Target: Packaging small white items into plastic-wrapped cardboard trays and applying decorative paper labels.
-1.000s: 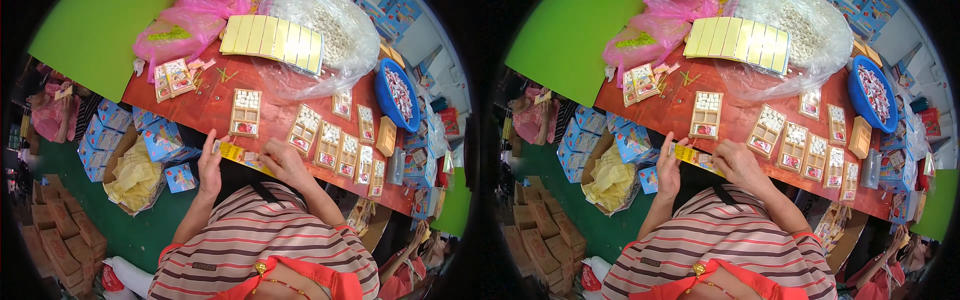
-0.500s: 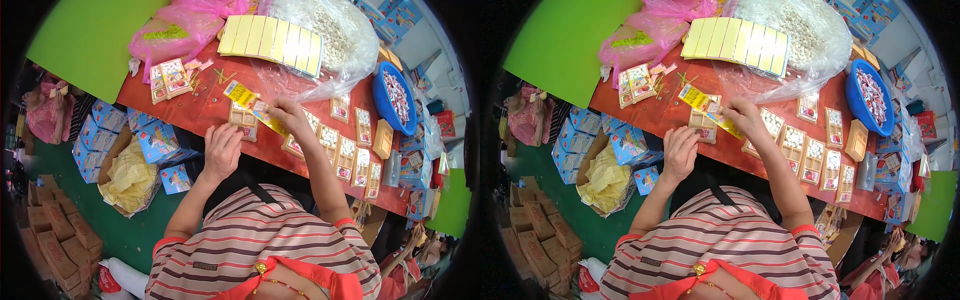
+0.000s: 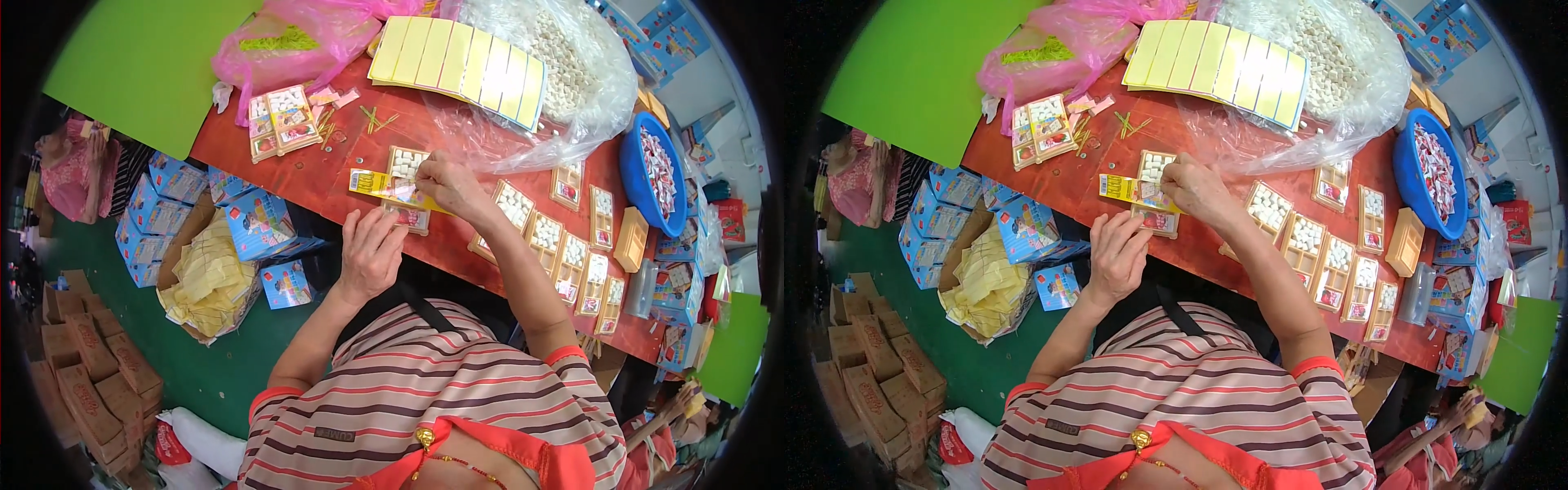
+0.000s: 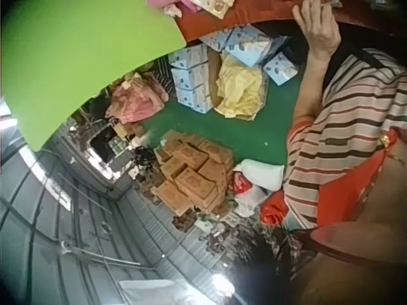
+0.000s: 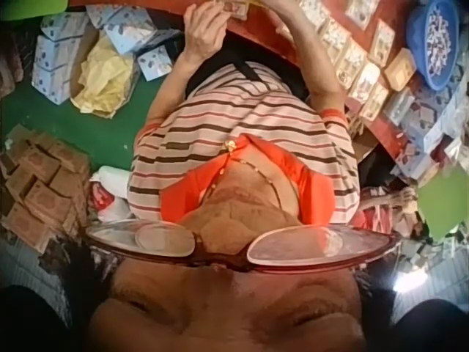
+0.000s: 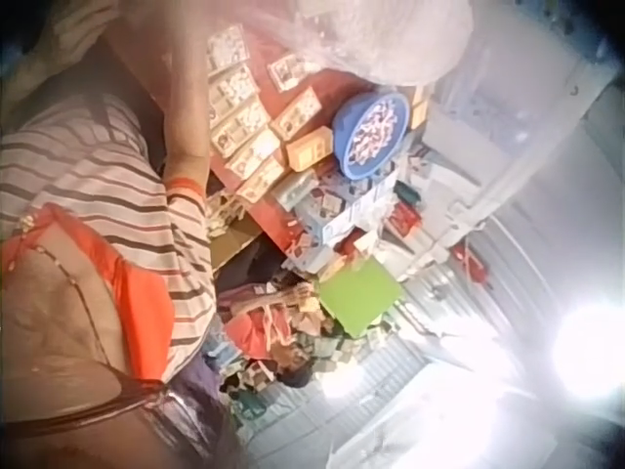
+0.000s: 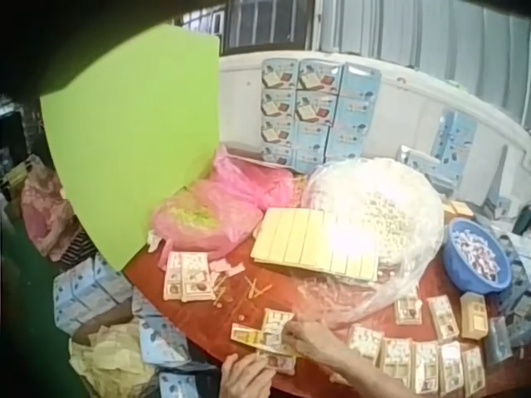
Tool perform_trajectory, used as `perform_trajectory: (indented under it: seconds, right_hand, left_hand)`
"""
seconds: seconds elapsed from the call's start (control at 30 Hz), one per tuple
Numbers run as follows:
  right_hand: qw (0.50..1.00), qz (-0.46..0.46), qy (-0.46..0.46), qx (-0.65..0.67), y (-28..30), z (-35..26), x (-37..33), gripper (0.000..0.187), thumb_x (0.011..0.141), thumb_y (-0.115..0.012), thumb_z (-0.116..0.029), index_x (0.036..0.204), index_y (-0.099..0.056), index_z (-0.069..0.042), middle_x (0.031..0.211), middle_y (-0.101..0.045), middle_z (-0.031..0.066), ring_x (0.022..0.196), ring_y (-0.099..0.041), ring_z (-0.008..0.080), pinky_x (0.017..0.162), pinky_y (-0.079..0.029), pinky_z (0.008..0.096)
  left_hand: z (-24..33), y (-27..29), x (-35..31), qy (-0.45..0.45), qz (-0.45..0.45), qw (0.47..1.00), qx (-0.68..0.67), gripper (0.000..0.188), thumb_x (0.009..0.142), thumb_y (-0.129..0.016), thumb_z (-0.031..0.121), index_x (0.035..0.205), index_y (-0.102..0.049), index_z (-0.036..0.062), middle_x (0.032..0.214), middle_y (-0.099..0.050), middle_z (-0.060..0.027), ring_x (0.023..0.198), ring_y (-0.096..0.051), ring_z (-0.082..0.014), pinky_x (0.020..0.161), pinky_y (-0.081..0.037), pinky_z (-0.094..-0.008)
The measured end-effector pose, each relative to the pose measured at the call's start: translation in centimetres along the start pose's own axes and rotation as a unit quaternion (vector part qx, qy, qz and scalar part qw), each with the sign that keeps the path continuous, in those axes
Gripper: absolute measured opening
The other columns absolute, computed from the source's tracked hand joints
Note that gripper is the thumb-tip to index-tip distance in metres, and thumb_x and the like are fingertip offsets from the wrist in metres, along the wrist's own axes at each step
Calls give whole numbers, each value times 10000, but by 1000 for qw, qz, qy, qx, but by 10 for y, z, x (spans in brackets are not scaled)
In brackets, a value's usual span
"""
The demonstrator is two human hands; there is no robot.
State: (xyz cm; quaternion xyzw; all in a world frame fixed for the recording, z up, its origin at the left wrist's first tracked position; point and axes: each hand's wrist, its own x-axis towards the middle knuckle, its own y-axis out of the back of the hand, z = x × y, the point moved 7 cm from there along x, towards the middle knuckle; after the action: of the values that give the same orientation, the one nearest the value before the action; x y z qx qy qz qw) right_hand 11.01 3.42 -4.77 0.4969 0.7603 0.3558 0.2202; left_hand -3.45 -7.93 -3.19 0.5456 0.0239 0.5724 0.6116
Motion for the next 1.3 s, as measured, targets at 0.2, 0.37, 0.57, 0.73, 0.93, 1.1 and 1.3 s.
perform_trajectory:
  seconds: [0.2, 0.37, 0.57, 0.73, 0.93, 1.1, 1.3]
  right_hand:
    - [995, 19, 21, -100, 0, -9, -4, 120, 823, -617, -189, 851, -660, -81, 941, -572, 116, 923, -602, 303, 801, -387, 458]
    - [985, 49, 34, -163, -5, -14, -6, 88, 823, -616, -148, 847, -637, -65, 893, -560, 98, 854, -577, 276, 817, -371, 418]
    - [969, 85, 57, -223, -6, -23, -9, 97, 780, -618, -124, 828, -644, -44, 909, -571, 118, 878, -590, 280, 802, -389, 415]
    - [978, 98, 33, -182, -5, -16, -16, 84, 829, -599, -111, 858, -608, -33, 893, -569, 127, 852, -584, 292, 819, -390, 426]
    - [943, 283, 38, -173, 30, -30, -51, 283, 827, -597, -90, 1102, -599, -22, 1077, -594, 117, 1014, -562, 289, 943, -373, 450]
    - [955, 119, 117, -247, -7, -47, -60, 320, 795, -614, -88, 1114, -627, -60, 1144, -584, 88, 1077, -550, 247, 1014, -330, 462]
    - [965, 189, 47, -177, 17, -24, -20, 211, 854, -593, -142, 1046, -620, -58, 1057, -575, 101, 1002, -552, 274, 899, -389, 447]
  left_hand:
    - [-2, -5, 9, -5, -1, 999, 39, 305, 782, -656, 87, 1082, -648, 30, 1243, -571, -139, 1181, -503, -325, 1043, -272, -526]
    - [-10, -20, 17, 3, -41, 997, 73, 341, 800, -651, 157, 1115, -639, 27, 1278, -547, -130, 1234, -458, -323, 1045, -235, -585]
    - [-16, -34, 16, 3, -75, 993, 92, 378, 805, -653, 203, 1133, -635, 17, 1273, -549, -125, 1264, -437, -312, 1051, -190, -643]
    - [-19, -34, 20, -10, -79, 992, 95, 365, 812, -652, 211, 1122, -641, 17, 1249, -563, -123, 1263, -444, -305, 1050, -164, -670]
    - [-22, -37, 22, -18, -100, 991, 88, 357, 823, -647, 209, 1123, -636, 16, 1254, -557, -126, 1274, -439, -308, 1057, -164, -671]
    - [-26, -38, 21, -34, -118, 990, 75, 404, 824, -651, 220, 1168, -600, 13, 1311, -517, -151, 1303, -420, -319, 1069, -197, -640]
    - [-21, -37, 17, -52, -135, 987, 69, 465, 812, -665, 268, 1185, -588, 2, 1331, -510, -167, 1331, -400, -323, 1077, -159, -653]
